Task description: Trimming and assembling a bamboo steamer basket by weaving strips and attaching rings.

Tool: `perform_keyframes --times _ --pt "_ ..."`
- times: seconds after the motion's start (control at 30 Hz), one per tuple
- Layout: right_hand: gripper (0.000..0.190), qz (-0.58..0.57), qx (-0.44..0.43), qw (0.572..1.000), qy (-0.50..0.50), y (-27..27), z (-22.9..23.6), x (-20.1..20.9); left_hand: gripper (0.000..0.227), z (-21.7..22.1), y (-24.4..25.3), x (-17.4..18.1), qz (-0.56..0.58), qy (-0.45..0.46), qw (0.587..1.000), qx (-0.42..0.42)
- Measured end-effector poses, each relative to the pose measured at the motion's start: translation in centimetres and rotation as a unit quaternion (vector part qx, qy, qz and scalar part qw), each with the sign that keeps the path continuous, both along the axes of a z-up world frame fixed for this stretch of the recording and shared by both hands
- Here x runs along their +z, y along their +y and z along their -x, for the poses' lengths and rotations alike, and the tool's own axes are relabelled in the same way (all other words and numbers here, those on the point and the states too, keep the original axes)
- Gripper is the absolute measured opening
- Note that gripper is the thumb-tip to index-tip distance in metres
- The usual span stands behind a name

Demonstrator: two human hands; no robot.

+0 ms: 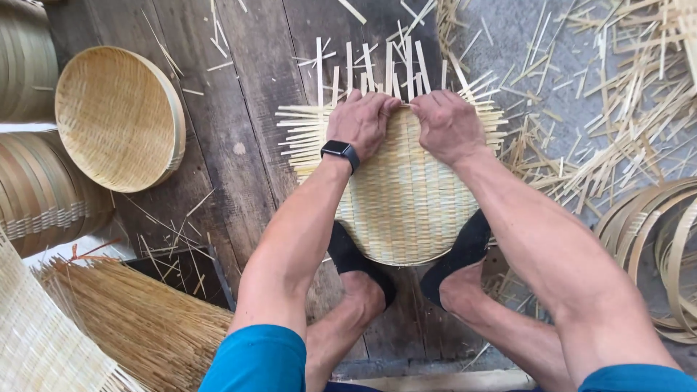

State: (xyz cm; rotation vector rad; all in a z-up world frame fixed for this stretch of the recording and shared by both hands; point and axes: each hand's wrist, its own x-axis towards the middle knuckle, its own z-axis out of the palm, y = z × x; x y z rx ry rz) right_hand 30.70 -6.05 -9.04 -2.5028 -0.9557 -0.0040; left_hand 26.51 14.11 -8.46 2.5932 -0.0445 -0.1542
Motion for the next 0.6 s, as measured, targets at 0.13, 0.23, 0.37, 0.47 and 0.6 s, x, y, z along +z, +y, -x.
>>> perform_keyframes --times 0.13,0.23,0.37,0.47,0.6 --pt "0.019 0.000 -0.072 0.985 0.158 0.0 -0.3 -0.8 0.048 -1.9 -0.2 0.3 0.033 0.139 0.987 0.077" --pt "0.018 -0.064 -0.093 0.979 0.168 -0.6 -0.1 1.9 0.051 -2.6 0.6 -1.4 0.109 0.214 0.965 0.104" --pt "0.022 -0.157 -0.075 0.984 0.050 -3.7 2.5 2.0 0.055 -4.1 0.7 -3.2 0.198 0.305 0.918 0.160" --pt "0.030 -0.165 -0.148 0.969 0.113 -5.6 3.6 -1.1 0.047 -4.4 0.9 -2.8 0.291 0.299 0.893 0.167" --pt "0.045 -0.148 -0.212 0.927 0.271 -6.7 2.3 -3.5 0.046 -4.1 0.9 -5.0 0.274 0.287 0.901 0.174"
